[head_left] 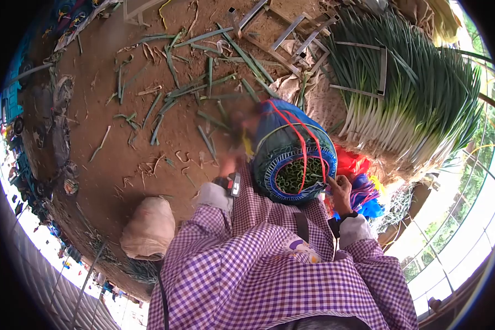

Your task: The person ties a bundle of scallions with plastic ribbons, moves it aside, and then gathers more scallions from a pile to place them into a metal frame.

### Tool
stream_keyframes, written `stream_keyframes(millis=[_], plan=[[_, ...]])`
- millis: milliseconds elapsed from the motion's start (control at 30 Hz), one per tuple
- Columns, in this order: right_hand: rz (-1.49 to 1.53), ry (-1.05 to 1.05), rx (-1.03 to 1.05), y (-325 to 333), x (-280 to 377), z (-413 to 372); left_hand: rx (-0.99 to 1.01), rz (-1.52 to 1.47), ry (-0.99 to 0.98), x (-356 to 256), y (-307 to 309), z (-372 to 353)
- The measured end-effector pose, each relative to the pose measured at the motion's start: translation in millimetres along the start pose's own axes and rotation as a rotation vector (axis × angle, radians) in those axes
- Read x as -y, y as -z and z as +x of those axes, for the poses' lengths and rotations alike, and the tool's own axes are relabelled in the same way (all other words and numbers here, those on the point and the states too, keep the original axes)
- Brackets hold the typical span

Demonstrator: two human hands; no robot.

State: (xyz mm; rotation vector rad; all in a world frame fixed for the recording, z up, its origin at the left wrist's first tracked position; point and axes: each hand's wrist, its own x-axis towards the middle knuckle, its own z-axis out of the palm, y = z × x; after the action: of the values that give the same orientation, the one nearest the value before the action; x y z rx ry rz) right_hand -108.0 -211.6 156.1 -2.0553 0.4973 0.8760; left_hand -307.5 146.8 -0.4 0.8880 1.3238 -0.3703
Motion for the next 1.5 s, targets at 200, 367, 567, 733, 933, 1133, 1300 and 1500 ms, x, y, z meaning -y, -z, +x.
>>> stream_keyframes(millis=[200,367,567,733,933,1133,1300,1500], plan=[[0.016,-0.015,-0.010,-2,2,1,0.143,0.523,-0.312,31,-7,79],[0.039,-0.011,-0.013,-4,5,-1,0.444,0.427,-0.822,23,-12,74],[-0.013,-0.021,-0.029,-2,-2,3,0.474,-0.202,-0.254,-4,-5,63],[0.127,-0.049,0.009,1,-24,12,0.173,-0.530,-0.012,-60,15,10],[0.098,-0.042,0.019,1,-9,8,0.174,-0.717,-0.068,-91,35,-8],[0.073,-0.007,0.017,1,-10,9,0.164,-0.707,-0.190,-103,61,3],[0.072,0.006,0.018,1,-7,9,-0.028,-0.597,-0.227,-127,68,-3],[0.084,0.022,0.023,3,-9,12,-0.097,-0.503,-0.318,-146,71,-13]])
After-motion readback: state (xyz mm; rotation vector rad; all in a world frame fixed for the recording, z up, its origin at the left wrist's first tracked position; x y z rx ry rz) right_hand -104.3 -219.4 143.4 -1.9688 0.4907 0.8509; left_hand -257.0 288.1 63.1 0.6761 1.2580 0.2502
